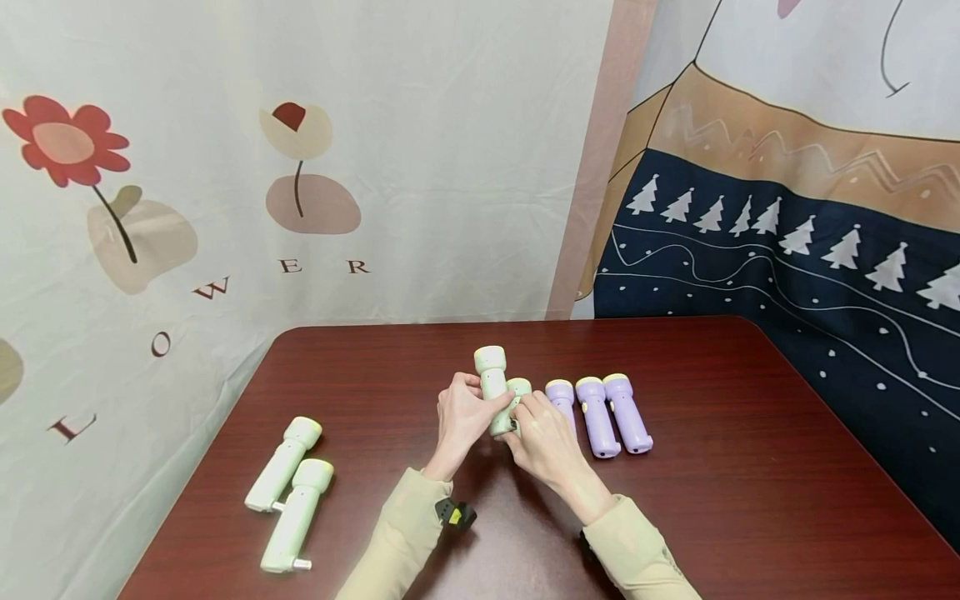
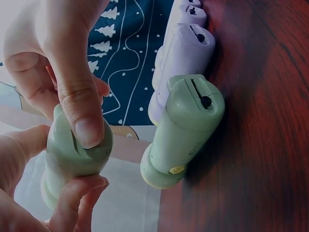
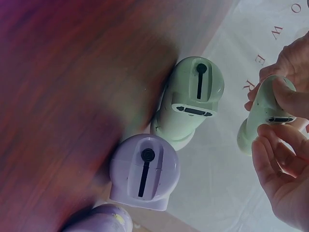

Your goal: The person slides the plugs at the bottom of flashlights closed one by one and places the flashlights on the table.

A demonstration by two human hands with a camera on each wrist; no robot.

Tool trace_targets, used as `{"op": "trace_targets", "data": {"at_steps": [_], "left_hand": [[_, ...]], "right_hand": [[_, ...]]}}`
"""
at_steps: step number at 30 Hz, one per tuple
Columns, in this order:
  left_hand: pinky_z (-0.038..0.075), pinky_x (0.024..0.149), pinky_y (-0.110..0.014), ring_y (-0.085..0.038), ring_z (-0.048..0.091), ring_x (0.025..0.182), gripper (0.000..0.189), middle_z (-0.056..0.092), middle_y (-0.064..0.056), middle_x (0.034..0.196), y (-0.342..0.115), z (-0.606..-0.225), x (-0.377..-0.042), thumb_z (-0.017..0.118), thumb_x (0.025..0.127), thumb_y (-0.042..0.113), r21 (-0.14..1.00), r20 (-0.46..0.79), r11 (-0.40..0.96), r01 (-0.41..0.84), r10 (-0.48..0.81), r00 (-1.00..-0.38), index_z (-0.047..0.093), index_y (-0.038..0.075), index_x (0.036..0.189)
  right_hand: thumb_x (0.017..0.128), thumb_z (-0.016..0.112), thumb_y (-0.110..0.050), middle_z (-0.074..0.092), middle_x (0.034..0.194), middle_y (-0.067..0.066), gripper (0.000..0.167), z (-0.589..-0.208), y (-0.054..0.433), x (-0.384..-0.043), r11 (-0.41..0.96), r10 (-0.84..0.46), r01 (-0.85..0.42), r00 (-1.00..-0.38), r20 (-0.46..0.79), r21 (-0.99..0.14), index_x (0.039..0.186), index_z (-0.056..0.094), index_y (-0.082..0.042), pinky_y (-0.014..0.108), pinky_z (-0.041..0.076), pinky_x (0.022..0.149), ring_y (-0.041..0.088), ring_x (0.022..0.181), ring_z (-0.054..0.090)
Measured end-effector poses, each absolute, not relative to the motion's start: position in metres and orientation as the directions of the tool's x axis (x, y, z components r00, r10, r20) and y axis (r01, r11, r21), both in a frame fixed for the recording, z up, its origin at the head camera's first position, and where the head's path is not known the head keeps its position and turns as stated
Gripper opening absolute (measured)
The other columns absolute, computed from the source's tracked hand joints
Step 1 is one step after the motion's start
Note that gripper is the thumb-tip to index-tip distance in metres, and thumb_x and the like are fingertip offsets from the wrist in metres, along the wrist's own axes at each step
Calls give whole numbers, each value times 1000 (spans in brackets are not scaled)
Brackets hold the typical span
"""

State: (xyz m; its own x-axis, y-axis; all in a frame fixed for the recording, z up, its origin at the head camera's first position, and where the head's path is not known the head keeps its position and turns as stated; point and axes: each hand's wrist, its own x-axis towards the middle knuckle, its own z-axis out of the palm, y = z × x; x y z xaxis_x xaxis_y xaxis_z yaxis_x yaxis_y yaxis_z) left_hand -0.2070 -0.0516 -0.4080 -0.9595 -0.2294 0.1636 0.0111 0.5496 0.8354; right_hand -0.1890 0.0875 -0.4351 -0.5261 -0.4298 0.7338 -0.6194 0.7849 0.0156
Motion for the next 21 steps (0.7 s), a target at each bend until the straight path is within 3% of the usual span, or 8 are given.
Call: {"op": "trace_targets", "data": {"at_steps": [11,21], "left_hand": [[46,67,-30,-19,66,75,50,72,-6,79,-52,-408,-207,83,63,39,825,184,565,23,-230,-956,60,7,94],[46,62,-30,-21,65,72,48,72,-5,78,-54,-412,-208,82,62,37,789,208,614,32,-217,-954,58,8,91]], "right_hand": [[58,88,-24,58,74,2,38,-436,87,-189,785,-426,-619,-524,738,15,72,57,-7,27,45,60,18,71,54],[63,84,-42,61,82,1,49,-435,84,-188,836,-433,-548,-662,612,-2,89,59,-8,29,48,63,19,76,55]]}}
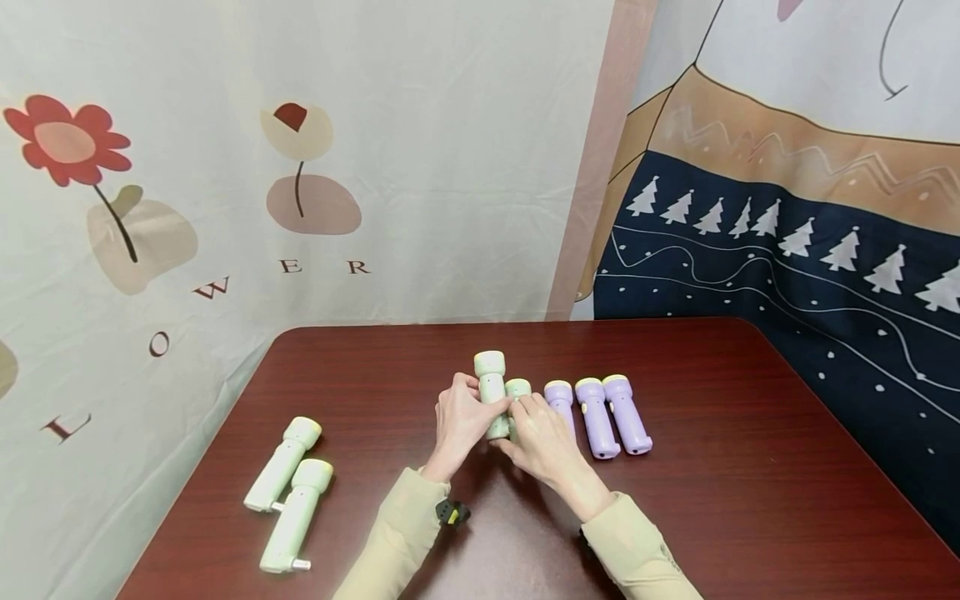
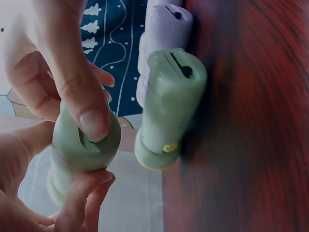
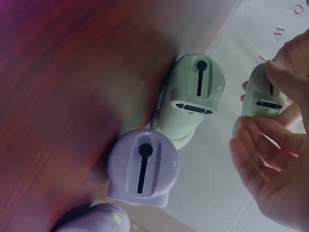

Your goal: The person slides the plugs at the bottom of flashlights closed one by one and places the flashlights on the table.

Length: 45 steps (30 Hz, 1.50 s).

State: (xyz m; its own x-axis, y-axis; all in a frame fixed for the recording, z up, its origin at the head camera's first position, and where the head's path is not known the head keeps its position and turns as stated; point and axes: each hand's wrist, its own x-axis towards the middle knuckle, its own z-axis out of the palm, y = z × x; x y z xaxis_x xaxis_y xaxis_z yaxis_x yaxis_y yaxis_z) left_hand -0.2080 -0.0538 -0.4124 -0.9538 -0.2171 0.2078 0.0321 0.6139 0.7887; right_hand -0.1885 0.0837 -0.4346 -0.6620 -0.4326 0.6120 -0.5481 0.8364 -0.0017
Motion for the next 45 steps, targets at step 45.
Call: {"op": "trace_targets", "data": {"at_steps": [45], "left_hand": [[51,55,-43,-40,64,67,59,61,-19,71,-48,-439,-211,83,62,43,507,135,861,35,-39,-990,55,-3,87]], "right_hand": [[68,81,-30,58,76,10,30,-431,103,-183,928,-318,-366,-877,360,-72,66,66,-4,41,50,56,27,75,58]]}}
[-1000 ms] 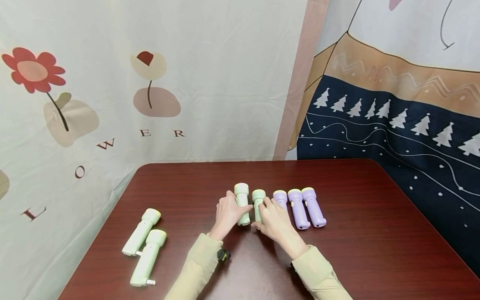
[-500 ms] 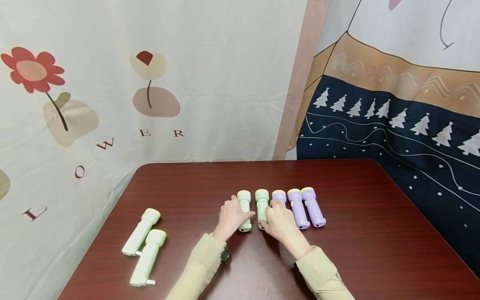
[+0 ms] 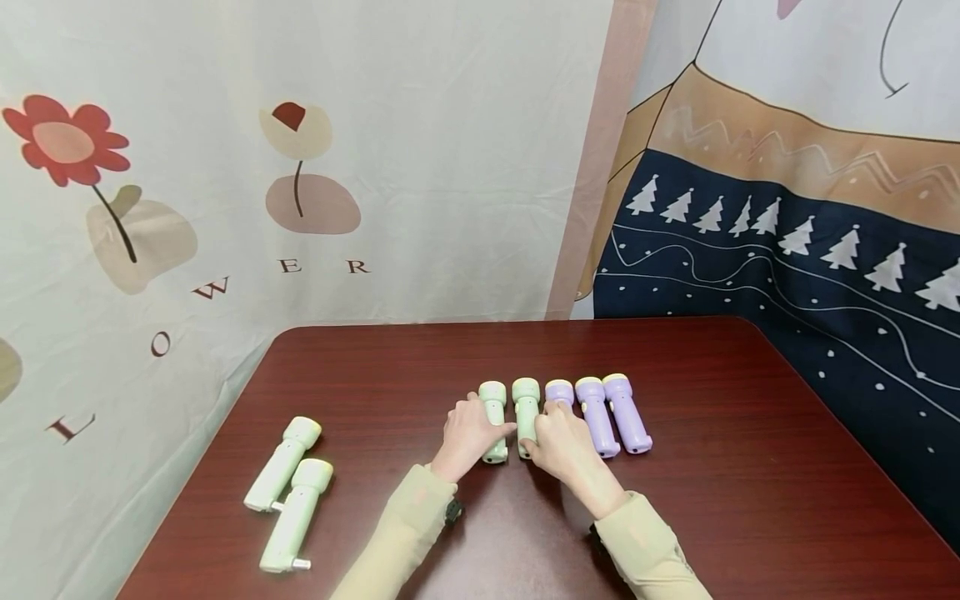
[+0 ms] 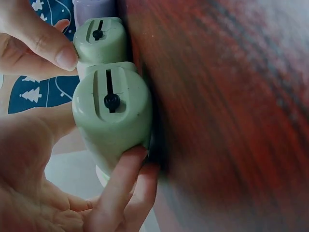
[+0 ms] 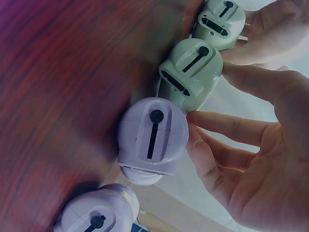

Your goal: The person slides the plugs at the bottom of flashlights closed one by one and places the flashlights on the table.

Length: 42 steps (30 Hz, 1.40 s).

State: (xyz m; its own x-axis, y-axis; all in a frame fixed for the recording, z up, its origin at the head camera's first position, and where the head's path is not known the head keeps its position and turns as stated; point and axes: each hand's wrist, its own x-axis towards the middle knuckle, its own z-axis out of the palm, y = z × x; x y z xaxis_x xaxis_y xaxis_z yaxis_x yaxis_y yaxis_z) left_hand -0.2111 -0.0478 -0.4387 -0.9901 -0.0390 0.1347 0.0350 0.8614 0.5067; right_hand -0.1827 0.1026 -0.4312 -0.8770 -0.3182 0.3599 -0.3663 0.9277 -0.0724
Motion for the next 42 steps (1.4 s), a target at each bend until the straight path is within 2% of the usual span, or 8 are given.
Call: {"op": "trace_targets", "data": {"at_steps": [6,14,20,26,31,42], "left_hand": [[51,56,-43,-40,65,69,58,63,-19,72,-47,-436,-211,80,65,45,506,114,862,25,-38,-993,56,-2,87],[51,56,-45,-42,65,70,49,63,-22,75,-51,-432,-211,77,71,42,485,147,874,31,-46,-988,57,-2,83],[48,54,-42,-37,64,66,31,62,-13,70,-60,-429,-210,72,78,32,532,176,844,63,-37,-984,56,5,76],[49,57,-40,-30,65,66,22,67,-6,73,-73,-422,-209,70,80,27,550,207,832,75,-50,-977,64,6,84],[50,59,-40,-27,66,68,22,70,-7,78,-89,-410,-202,69,82,26,551,210,832,64,-64,-976,65,5,89],[49,60,-48,-42,63,75,35,68,-19,92,-140,-384,-174,68,83,30,389,117,920,-49,-102,-988,59,0,101]], "right_hand": [[68,81,-30,57,76,10,31,-431,103,-183,927,-317,-368,-875,365,-76,67,66,-4,40,51,55,27,74,58],[69,81,-33,59,76,11,34,-434,105,-185,923,-320,-377,-868,380,-83,68,66,-3,42,51,57,29,74,59],[70,80,-30,58,74,11,32,-435,106,-186,921,-311,-378,-858,408,-93,69,64,-3,41,50,54,30,70,60],[71,78,-23,57,71,11,27,-432,108,-187,913,-291,-384,-850,439,-136,66,59,-4,41,47,53,32,64,60],[71,78,-19,57,70,10,25,-432,112,-189,906,-294,-399,-831,473,-138,65,59,-5,42,47,57,31,65,61],[74,77,-21,60,74,9,21,-431,120,-190,920,-282,-371,-852,440,-129,74,63,-5,40,49,57,29,70,63]]}}
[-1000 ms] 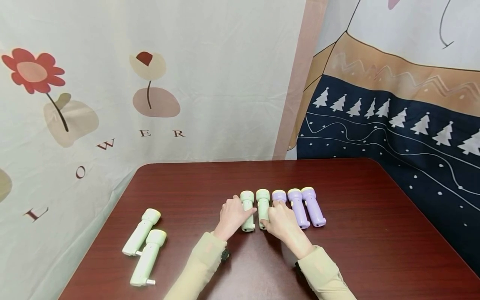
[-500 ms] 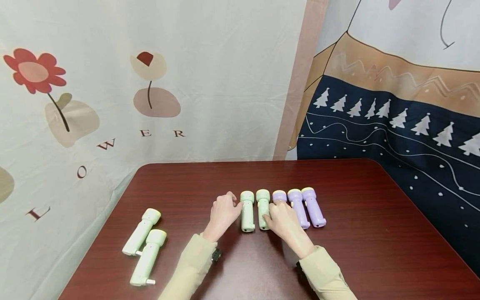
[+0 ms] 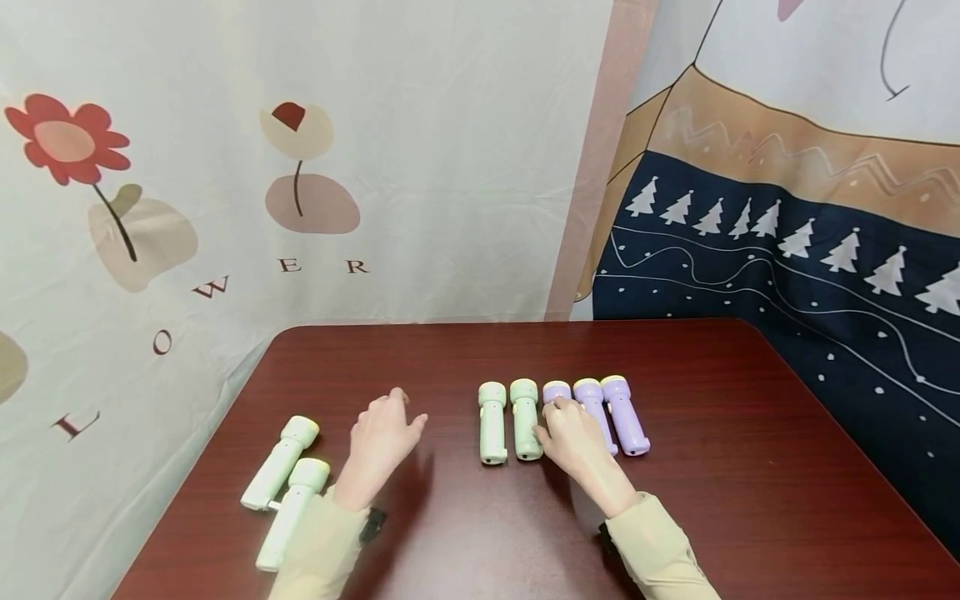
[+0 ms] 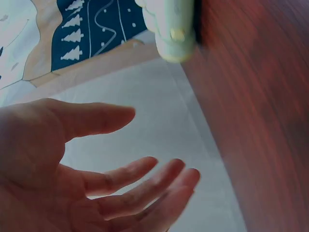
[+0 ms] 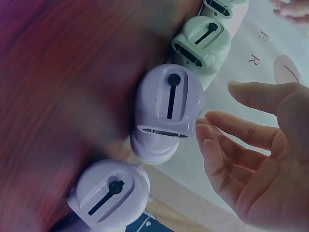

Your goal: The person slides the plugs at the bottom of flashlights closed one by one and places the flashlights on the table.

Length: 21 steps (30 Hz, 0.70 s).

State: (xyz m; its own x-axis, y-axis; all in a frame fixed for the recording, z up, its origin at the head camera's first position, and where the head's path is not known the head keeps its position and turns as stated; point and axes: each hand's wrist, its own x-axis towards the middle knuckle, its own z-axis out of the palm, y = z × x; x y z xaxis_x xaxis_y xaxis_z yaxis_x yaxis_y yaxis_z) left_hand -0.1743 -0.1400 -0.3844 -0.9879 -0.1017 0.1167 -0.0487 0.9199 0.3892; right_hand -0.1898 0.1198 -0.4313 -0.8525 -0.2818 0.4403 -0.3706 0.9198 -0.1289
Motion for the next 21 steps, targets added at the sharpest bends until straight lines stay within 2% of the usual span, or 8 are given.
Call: {"op": "trace_targets", "data": {"at_steps": [6,13,17,21], "left_hand": [[48,59,-53,-46,60,74,42,61,-26,87,-176,-380,-153,70,81,27,285,83,953,-106,-134,-987,52,-8,97],[47,65,-59,-54,57,82,53,58,-37,91,-214,-379,-131,73,75,24,220,-54,946,-238,-232,-971,49,-16,100],[47,67,-58,-53,58,84,52,59,-35,92,-230,-384,-123,75,71,25,211,-150,931,-297,-270,-951,53,-14,98],[48,68,-55,-47,61,88,45,63,-30,94,-238,-390,-121,75,72,27,182,-261,929,-322,-270,-927,60,-9,96]], "right_hand": [[73,78,-22,61,75,7,22,-430,123,-190,922,-296,-375,-841,453,-95,78,64,-6,40,50,60,28,72,64],[74,78,-24,60,73,7,23,-428,124,-189,926,-297,-368,-846,442,-83,75,62,-7,42,49,58,29,70,63],[74,77,-23,59,72,8,23,-428,125,-189,927,-297,-366,-846,442,-78,73,61,-7,42,49,56,29,70,63],[75,77,-23,60,73,7,22,-428,124,-190,926,-291,-365,-851,437,-95,74,62,-7,42,49,57,29,70,63]]}}
